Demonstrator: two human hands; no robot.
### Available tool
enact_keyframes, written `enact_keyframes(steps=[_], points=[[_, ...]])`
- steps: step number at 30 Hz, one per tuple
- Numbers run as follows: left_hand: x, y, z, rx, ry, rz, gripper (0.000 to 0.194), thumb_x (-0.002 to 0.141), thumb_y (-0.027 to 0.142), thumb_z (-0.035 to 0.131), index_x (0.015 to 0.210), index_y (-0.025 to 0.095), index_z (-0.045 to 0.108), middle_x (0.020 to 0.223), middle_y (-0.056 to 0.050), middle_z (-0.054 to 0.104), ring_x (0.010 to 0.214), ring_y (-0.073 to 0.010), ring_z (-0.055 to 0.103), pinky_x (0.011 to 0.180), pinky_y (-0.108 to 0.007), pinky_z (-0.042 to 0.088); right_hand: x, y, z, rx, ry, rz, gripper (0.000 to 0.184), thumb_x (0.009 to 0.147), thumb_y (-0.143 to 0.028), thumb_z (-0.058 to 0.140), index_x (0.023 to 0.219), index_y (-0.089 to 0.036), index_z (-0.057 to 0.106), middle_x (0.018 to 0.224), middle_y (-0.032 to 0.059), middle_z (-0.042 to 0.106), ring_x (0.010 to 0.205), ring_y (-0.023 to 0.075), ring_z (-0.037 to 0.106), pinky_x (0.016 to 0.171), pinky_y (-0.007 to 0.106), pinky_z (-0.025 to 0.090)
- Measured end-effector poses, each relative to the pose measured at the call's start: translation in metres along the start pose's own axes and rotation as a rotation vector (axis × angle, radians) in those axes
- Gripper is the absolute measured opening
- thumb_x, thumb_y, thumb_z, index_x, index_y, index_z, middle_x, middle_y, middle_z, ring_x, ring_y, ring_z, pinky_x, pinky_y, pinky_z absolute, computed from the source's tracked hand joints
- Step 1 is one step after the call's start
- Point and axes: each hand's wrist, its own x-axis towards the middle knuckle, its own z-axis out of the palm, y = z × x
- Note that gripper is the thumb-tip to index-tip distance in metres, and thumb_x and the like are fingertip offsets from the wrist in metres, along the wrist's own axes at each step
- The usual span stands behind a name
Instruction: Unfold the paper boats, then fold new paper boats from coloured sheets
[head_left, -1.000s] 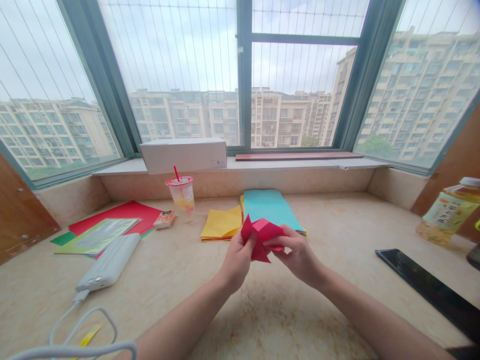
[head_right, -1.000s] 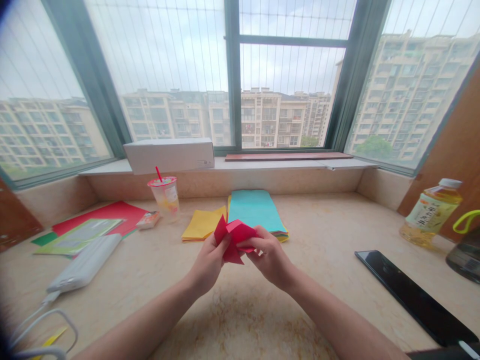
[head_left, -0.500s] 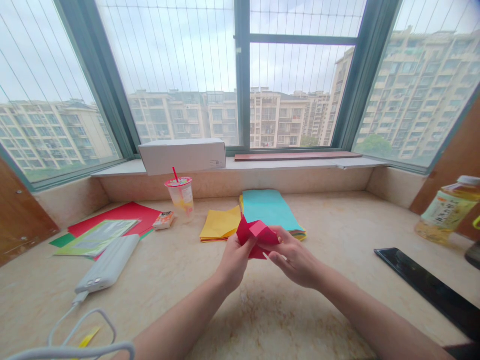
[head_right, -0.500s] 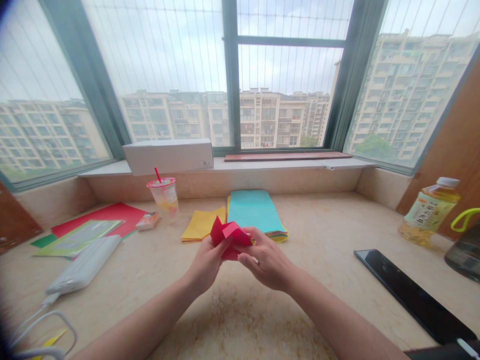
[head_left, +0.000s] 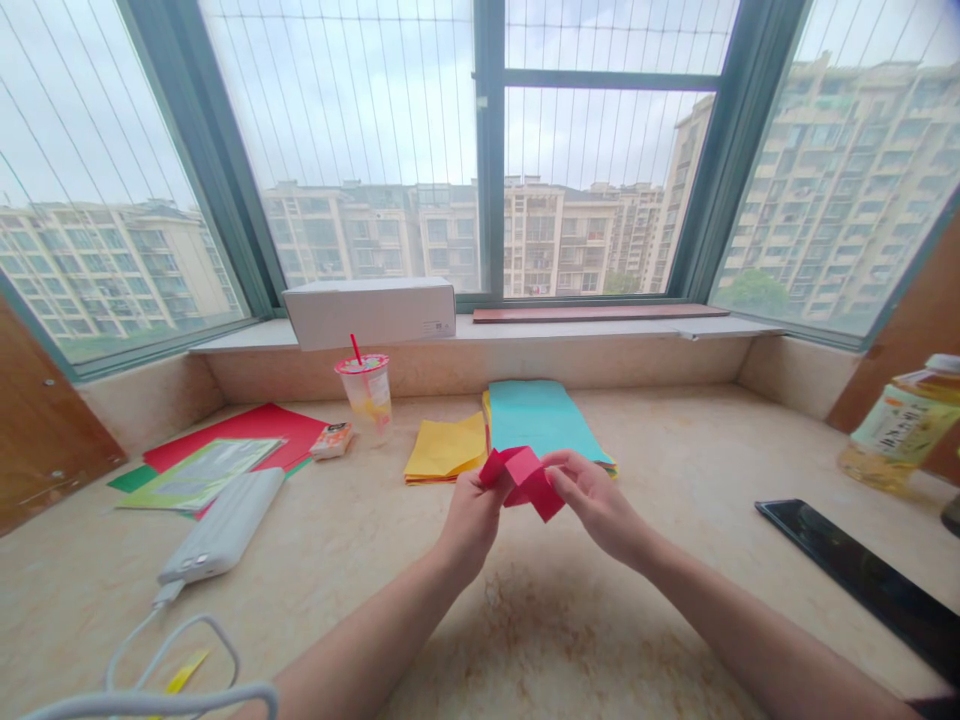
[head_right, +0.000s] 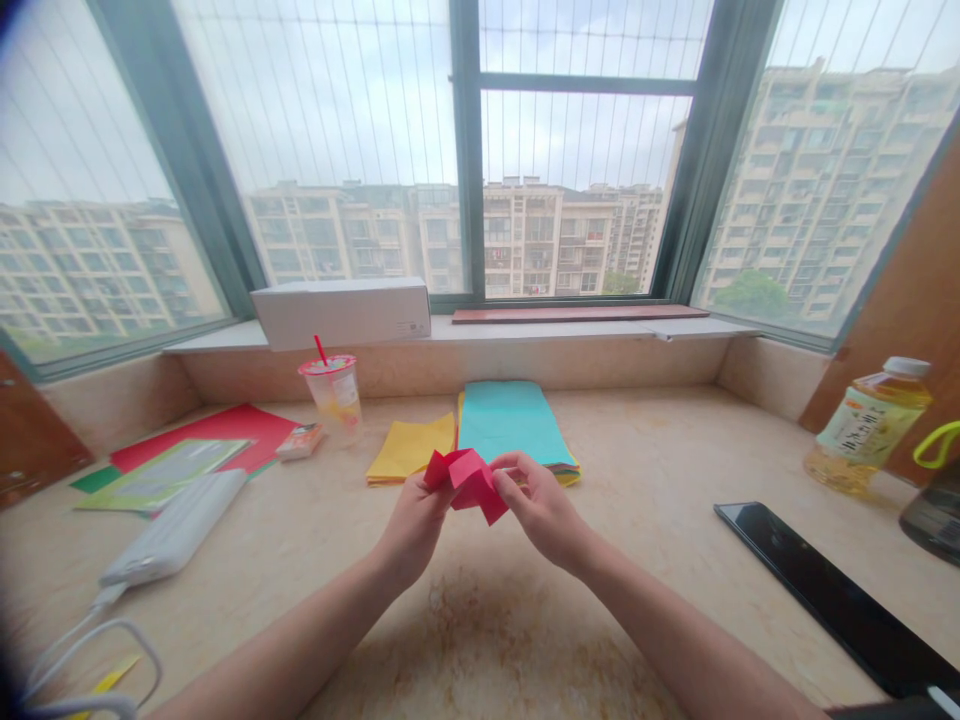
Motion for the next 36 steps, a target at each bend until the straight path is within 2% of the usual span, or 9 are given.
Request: enact_keyframes(steps=[3, 9, 12, 17, 19, 22, 25, 29, 36], points=[[-0.001, 0.002, -0.001, 0.001, -0.01, -0.002, 0.033, 0.068, 0.044, 0.079, 0.073, 0.012, 0.075, 0.071, -0.005, 0.07, 0.072, -0.0169, 0.06, 0.073, -0.027, 0.047, -0.001, -0.001, 0.005, 0.037, -0.057, 0.028, 0.04, 0.089, -0.052, 0.06, 0.11, -0.018, 0.056, 0.099, 0.0089, 0.068, 0.093, 0.0216, 0.066, 0.077, 0.035, 0.055], [0.001, -0.007, -0.002, -0.032, -0.094, -0.074, 0.033, 0.072, 0.042, 0.076, 0.077, 0.01, 0.07, 0.074, -0.007, 0.068, 0.069, -0.0175, 0.061, 0.067, -0.027, 0.047, 0.0, 0.007, 0.006, 0.126, -0.07, 0.07, 0.042, 0.085, -0.052, 0.066, 0.109, -0.02, 0.054, 0.09, 0.0057, 0.069, 0.082, 0.0203, 0.069, 0.068, 0.033, 0.056], [0.002, -0.008, -0.003, 0.024, -0.01, -0.042, 0.036, 0.071, 0.039, 0.078, 0.093, 0.012, 0.067, 0.081, -0.006, 0.068, 0.073, -0.017, 0.063, 0.067, -0.025, 0.048, 0.003, 0.007, 0.001, 0.102, -0.06, 0.074, 0.039, 0.082, -0.052, 0.068, 0.101, -0.018, 0.058, 0.085, 0.0049, 0.071, 0.078, 0.0191, 0.069, 0.067, 0.032, 0.055], [0.004, -0.001, -0.009, 0.191, 0.097, 0.087, 0.064, 0.066, 0.028, 0.081, 0.122, 0.019, 0.053, 0.096, -0.006, 0.068, 0.076, -0.0168, 0.065, 0.063, -0.024, 0.05, 0.004, 0.005, -0.008, 0.077, -0.127, 0.134, 0.037, 0.078, -0.05, 0.072, 0.095, -0.017, 0.067, 0.09, 0.0064, 0.074, 0.08, 0.0194, 0.07, 0.071, 0.032, 0.055], [0.004, 0.0, -0.011, 0.291, 0.076, 0.131, 0.052, 0.067, 0.026, 0.079, 0.114, 0.019, 0.059, 0.095, -0.006, 0.069, 0.075, -0.017, 0.065, 0.063, -0.024, 0.05, 0.004, 0.005, -0.009, 0.069, -0.144, 0.143, 0.036, 0.078, -0.049, 0.073, 0.095, -0.017, 0.069, 0.092, 0.0065, 0.075, 0.082, 0.02, 0.07, 0.073, 0.033, 0.055], [0.004, -0.001, -0.014, 0.43, 0.041, 0.16, 0.018, 0.071, 0.02, 0.071, 0.089, 0.017, 0.068, 0.082, -0.004, 0.071, 0.073, -0.0171, 0.064, 0.065, -0.024, 0.049, 0.003, 0.007, -0.009, 0.043, -0.157, 0.147, 0.033, 0.08, -0.045, 0.072, 0.095, -0.017, 0.07, 0.093, 0.0071, 0.075, 0.084, 0.0208, 0.07, 0.074, 0.034, 0.055], [0.004, -0.003, -0.015, 0.476, 0.025, 0.152, 0.013, 0.073, 0.013, 0.062, 0.081, 0.017, 0.071, 0.078, -0.003, 0.073, 0.074, -0.0178, 0.065, 0.069, -0.025, 0.049, 0.003, 0.006, -0.01, 0.024, -0.131, 0.149, 0.029, 0.08, -0.043, 0.072, 0.095, -0.017, 0.071, 0.094, 0.0071, 0.076, 0.084, 0.0213, 0.07, 0.075, 0.034, 0.055], [0.006, -0.002, -0.016, 0.444, 0.04, 0.158, 0.029, 0.069, 0.006, 0.054, 0.086, 0.018, 0.074, 0.084, -0.003, 0.076, 0.08, -0.0197, 0.068, 0.075, -0.027, 0.05, 0.005, 0.0, -0.013, -0.001, -0.062, 0.164, 0.029, 0.079, -0.042, 0.073, 0.095, -0.018, 0.072, 0.089, 0.0064, 0.076, 0.078, 0.021, 0.07, 0.07, 0.034, 0.054], [0.008, -0.004, -0.014, 0.31, -0.01, 0.099, 0.035, 0.074, 0.009, 0.052, 0.104, 0.015, 0.069, 0.085, -0.004, 0.076, 0.078, -0.0197, 0.07, 0.072, -0.028, 0.054, 0.007, -0.002, -0.016, -0.087, 0.085, 0.133, 0.033, 0.079, -0.045, 0.07, 0.096, -0.017, 0.07, 0.084, 0.0068, 0.075, 0.073, 0.0208, 0.069, 0.065, 0.032, 0.054]])
